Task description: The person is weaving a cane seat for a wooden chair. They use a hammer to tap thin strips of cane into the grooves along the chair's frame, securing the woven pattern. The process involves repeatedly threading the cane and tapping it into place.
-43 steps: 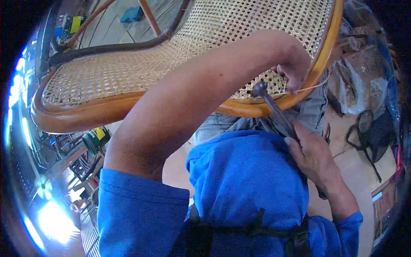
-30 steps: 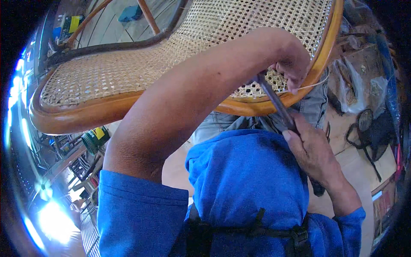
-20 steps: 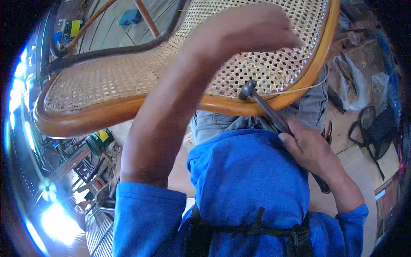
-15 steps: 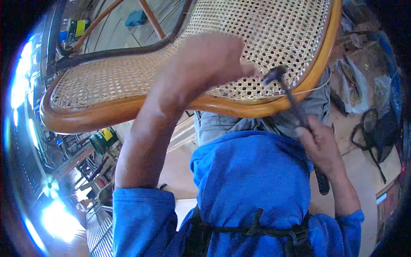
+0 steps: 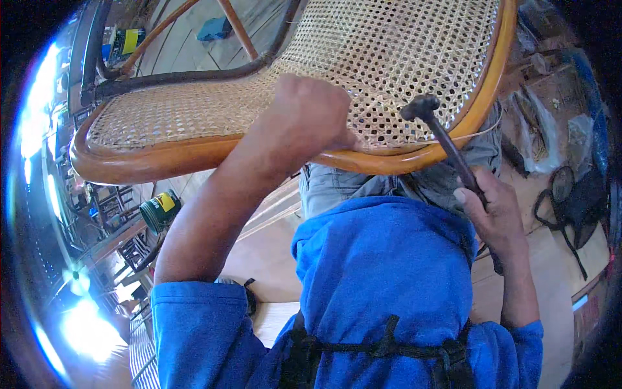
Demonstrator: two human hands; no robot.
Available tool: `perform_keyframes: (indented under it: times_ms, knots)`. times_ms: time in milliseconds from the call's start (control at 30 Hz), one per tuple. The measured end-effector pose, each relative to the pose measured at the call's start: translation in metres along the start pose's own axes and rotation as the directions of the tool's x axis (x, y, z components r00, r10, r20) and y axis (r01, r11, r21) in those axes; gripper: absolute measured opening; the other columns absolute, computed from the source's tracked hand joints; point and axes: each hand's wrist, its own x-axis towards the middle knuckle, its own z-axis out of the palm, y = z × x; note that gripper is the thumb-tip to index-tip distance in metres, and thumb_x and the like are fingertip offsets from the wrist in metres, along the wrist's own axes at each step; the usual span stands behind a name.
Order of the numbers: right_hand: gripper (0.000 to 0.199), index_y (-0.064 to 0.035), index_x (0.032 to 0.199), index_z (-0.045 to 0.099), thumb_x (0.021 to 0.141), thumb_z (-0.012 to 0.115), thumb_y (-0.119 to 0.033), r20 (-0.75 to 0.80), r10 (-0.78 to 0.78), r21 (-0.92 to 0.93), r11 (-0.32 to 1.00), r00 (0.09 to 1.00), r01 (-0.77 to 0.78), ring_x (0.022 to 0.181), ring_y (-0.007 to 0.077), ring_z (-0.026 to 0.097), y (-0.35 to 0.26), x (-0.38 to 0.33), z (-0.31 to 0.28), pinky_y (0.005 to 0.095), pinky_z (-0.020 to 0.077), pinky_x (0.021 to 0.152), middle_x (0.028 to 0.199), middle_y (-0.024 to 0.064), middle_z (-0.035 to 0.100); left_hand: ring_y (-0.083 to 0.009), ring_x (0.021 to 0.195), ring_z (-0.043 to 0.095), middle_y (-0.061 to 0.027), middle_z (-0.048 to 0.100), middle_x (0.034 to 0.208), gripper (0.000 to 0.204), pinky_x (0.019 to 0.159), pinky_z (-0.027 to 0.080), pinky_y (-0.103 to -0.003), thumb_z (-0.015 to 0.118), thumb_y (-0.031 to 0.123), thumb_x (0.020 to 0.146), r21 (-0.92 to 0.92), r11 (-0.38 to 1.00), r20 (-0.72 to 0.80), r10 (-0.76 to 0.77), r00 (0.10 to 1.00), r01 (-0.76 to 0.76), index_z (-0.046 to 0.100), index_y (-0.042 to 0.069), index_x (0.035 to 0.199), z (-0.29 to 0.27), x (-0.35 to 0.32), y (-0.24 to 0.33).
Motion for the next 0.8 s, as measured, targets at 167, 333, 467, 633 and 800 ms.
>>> perform_keyframes:
  times_ms: [167,333,467,633,800]
  knots:
    - [0.028,-0.0033,0.093,0.054,0.085,0.055,-0.030,0.095,-0.070,0.018,0.997,0.993,0.069,0.073,0.0374,0.059,-0.009,0.010,0.006,0.0433,0.0454,0.065,0.076,0.0183,0.059,-0.0349,0.075,0.062,-0.0163,0.062,0.076,0.037,0.064,0.046,-0.045,0.061,0.040,0.079,0.056,0.989,-0.308,-0.113,0.945,0.137,0.058,0.004,0.083,-0.021,-0.014,-0.013]
    - [0.029,-0.0032,0.093,0.049,0.088,0.051,-0.032,0.157,-0.001,-0.010,1.000,0.988,0.002,0.074,0.0405,0.058,-0.020,0.016,0.011,0.0471,0.0446,0.064,0.074,0.0211,0.058,-0.0295,0.066,0.059,-0.0144,0.059,0.072,0.027,0.059,0.044,-0.039,0.061,0.032,0.082,-0.344,0.914,-0.421,-0.355,0.835,0.215,0.059,0.005,0.083,-0.059,-0.020,-0.003]
    - [0.028,-0.0039,0.091,0.047,0.089,0.051,-0.032,0.186,0.066,-0.115,0.992,0.980,-0.045,0.072,0.0406,0.059,-0.030,0.021,0.022,0.0489,0.0445,0.061,0.072,0.0211,0.058,-0.0156,0.061,0.053,-0.0075,0.054,0.066,0.022,0.058,0.042,-0.030,0.060,0.027,0.085,-0.572,0.810,-0.406,-0.419,0.812,0.132,0.060,0.005,0.084,-0.061,-0.042,0.006]
    - [0.025,-0.0047,0.092,0.048,0.088,0.051,-0.029,0.256,0.084,-0.337,0.941,0.963,0.007,0.069,0.0400,0.059,-0.035,0.025,0.025,0.0478,0.0463,0.060,0.072,0.0200,0.059,-0.0066,0.067,0.049,0.0014,0.053,0.070,0.019,0.060,0.040,-0.023,0.060,0.023,0.086,-0.756,0.644,-0.262,-0.464,0.846,0.118,0.060,0.004,0.086,-0.056,-0.064,0.011]
    - [0.027,-0.0058,0.089,0.047,0.087,0.053,-0.032,0.116,-0.081,-0.260,0.959,0.990,0.109,0.066,0.0378,0.060,-0.023,0.015,0.033,0.0481,0.0467,0.058,0.070,0.0181,0.059,-0.0039,0.065,0.046,0.0037,0.053,0.075,0.017,0.058,0.037,-0.019,0.059,0.019,0.087,-0.893,0.447,-0.302,-0.528,0.794,-0.043,0.060,0.003,0.092,-0.050,-0.081,0.014]
